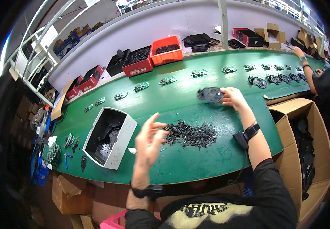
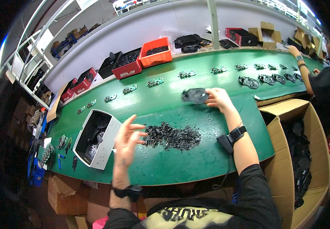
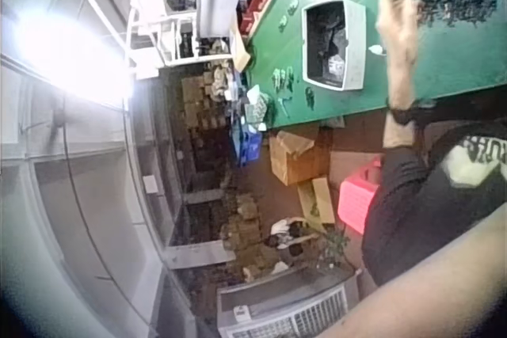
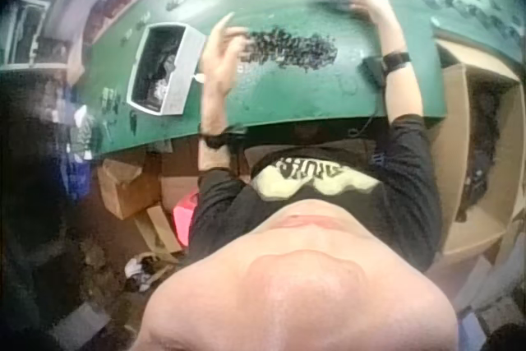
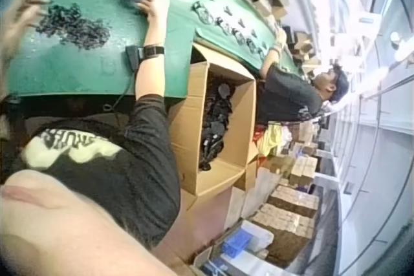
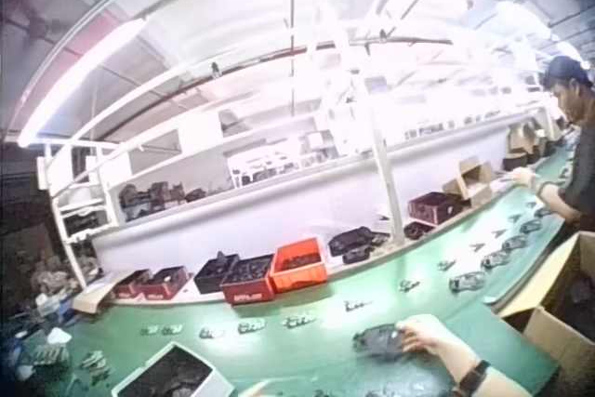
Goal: The person assembles electronic components on a green workbench. They apply glue to black plastic casings, insert small black parts, and attach circuit boards. The person handles multiple units sequentially, placing finished assemblies on the table.
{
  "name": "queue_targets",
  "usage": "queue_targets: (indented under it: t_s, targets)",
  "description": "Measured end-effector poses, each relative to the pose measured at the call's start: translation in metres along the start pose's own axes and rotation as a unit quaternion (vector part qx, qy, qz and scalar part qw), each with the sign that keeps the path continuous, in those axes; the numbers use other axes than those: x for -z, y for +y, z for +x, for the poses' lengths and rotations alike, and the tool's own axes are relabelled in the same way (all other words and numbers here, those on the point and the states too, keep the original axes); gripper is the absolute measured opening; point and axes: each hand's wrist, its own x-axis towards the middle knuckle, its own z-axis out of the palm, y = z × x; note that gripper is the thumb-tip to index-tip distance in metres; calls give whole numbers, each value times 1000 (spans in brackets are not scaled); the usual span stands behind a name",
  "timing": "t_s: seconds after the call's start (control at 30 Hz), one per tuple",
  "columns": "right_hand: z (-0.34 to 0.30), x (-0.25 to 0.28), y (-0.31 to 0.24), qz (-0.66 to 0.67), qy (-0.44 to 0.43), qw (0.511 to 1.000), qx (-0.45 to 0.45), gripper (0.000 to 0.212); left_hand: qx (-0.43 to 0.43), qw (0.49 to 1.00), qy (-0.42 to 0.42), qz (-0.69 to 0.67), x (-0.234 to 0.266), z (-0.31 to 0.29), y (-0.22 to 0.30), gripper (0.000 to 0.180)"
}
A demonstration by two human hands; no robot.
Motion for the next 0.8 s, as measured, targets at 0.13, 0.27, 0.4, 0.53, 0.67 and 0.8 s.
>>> queue_targets:
  t_s: [0.13, 0.27, 0.4, 0.53, 0.67, 0.8]
  targets:
    - [19, 64, 10, 20, 100, 994, 37, 31, 2, 982, 120, 146, 89, 16, 6, 29]
    - [24, 68, 12, 44, 116, 991, 43, 31, 113, 897, 63, 422, 224, 13, -57, 43]
    - [46, 86, 27, 184, 114, 972, 94, 32, 229, 812, -58, 533, 261, -14, -102, 64]
    - [54, 91, 30, 176, 184, 961, 109, 37, 172, 854, -2, 491, 253, -13, -105, 55]
    - [42, 68, 20, 18, 281, 950, 138, 61, 172, 842, 70, 507, 241, -12, -90, 53]
    - [22, 39, 8, -192, 277, 893, 299, 45, 125, 830, 137, 526, 249, -14, -69, 43]
